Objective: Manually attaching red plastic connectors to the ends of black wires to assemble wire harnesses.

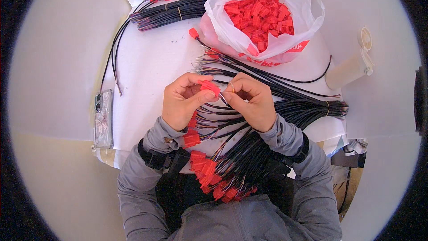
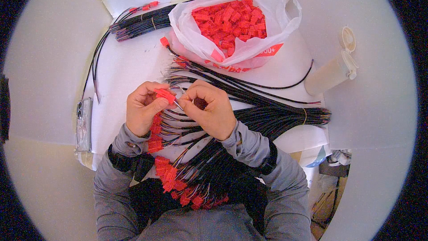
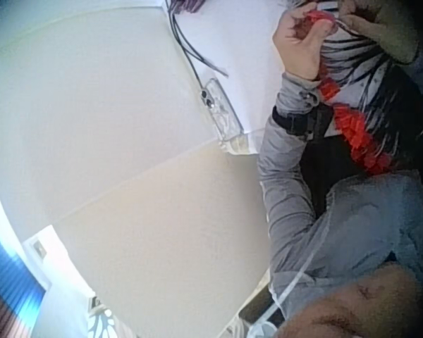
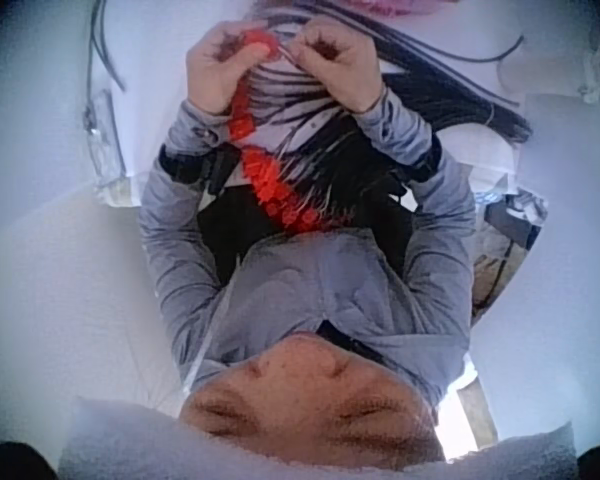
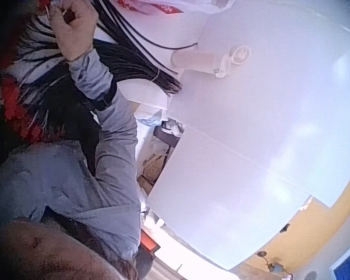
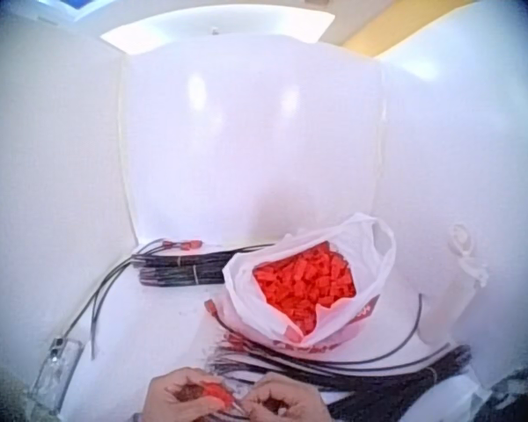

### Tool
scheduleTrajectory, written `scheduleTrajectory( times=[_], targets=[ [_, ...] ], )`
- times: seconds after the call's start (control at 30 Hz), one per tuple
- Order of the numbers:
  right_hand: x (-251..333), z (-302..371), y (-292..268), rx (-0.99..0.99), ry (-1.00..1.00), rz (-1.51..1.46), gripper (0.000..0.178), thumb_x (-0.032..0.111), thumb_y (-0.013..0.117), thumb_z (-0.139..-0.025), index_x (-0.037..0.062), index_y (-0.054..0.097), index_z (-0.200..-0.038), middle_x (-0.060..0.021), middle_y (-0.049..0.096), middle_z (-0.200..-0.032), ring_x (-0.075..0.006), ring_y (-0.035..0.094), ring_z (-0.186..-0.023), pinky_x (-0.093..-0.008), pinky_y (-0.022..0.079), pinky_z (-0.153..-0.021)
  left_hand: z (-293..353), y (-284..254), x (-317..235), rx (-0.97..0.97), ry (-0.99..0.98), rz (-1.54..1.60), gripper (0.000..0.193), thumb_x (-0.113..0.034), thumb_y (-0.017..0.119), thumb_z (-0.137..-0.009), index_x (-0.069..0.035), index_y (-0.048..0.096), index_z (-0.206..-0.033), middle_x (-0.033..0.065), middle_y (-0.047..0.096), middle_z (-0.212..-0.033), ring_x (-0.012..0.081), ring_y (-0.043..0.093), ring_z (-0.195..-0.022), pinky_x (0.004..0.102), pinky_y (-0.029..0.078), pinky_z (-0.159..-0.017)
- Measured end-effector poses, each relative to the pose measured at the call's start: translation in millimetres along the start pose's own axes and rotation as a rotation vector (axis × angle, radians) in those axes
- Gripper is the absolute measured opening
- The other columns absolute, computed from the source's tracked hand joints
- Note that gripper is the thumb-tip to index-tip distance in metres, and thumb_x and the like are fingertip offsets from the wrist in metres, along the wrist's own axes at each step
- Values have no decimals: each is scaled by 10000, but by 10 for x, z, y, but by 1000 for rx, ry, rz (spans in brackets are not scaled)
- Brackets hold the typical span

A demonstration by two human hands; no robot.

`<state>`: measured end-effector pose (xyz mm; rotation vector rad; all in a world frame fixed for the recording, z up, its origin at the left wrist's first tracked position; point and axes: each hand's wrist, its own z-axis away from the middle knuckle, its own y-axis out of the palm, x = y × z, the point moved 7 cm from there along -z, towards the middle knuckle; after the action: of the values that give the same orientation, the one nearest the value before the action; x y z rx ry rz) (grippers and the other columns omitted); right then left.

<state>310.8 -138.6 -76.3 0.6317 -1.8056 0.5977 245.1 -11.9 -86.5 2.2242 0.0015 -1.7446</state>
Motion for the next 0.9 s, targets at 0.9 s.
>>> scheduleTrajectory(
  times=[0.9],
  targets=[
    [90, -1, -7, 1, -84, 126, 46, 45, 626, -721, 11, 597, -734, -20, 524, -704, -44, 422, -514, -186, 337, -460, 4, 6, 57, 21, -112, 23, 235, -27, 596, -792, 42, 513, -1002, 119, 609, -855, 169, 606, -748, 277, 506, -697]
  ],
)
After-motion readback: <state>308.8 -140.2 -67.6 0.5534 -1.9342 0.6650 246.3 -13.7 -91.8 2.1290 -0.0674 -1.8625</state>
